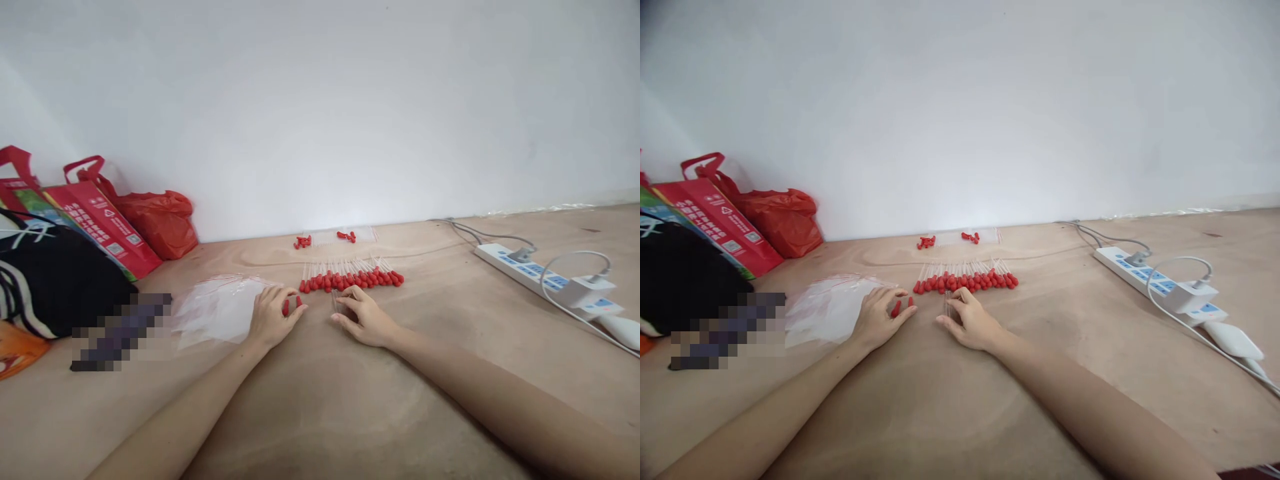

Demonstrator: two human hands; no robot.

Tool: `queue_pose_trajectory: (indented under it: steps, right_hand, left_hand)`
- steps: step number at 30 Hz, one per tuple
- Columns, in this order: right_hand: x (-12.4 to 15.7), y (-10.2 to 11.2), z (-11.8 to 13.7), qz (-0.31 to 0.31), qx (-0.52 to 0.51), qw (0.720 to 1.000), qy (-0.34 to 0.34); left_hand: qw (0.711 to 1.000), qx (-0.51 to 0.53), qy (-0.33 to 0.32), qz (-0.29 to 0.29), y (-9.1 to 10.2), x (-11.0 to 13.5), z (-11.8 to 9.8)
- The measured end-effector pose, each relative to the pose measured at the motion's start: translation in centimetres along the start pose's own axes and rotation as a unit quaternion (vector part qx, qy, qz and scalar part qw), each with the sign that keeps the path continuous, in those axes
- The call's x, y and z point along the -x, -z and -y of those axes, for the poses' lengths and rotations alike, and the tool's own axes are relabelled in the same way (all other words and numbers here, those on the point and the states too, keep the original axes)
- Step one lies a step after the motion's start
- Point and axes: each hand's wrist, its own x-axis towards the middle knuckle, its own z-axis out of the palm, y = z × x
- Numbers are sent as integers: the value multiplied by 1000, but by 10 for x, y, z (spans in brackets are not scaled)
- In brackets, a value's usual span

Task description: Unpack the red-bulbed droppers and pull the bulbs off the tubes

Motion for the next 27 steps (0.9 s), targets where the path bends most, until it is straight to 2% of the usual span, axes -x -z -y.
queue_pose_trajectory:
  steps: [4,8,11,14,18,21,24,27]
  right_hand:
    - [1,1,-4,-23,-7,1000,3]
    - [3,2,-9,-64,-4,998,8]
    - [6,4,-10,-72,4,997,11]
    - [7,6,-10,-78,13,997,13]
    - [7,5,-11,-97,24,995,21]
    - [8,6,-12,-129,44,990,21]
    - [9,10,-11,-144,101,984,34]
    - [9,13,-7,-94,163,979,76]
  left_hand:
    - [999,-13,-16,40,-4,-22,-10]
    - [997,-23,-5,70,-16,-47,-19]
    - [997,-24,9,73,-26,-58,-24]
    - [998,-18,24,48,-29,-60,-24]
    - [998,31,46,-34,-19,-45,-21]
    - [993,95,-7,-65,-4,-20,-17]
    - [987,130,-91,-33,7,4,-15]
    - [981,139,-134,0,9,15,-17]
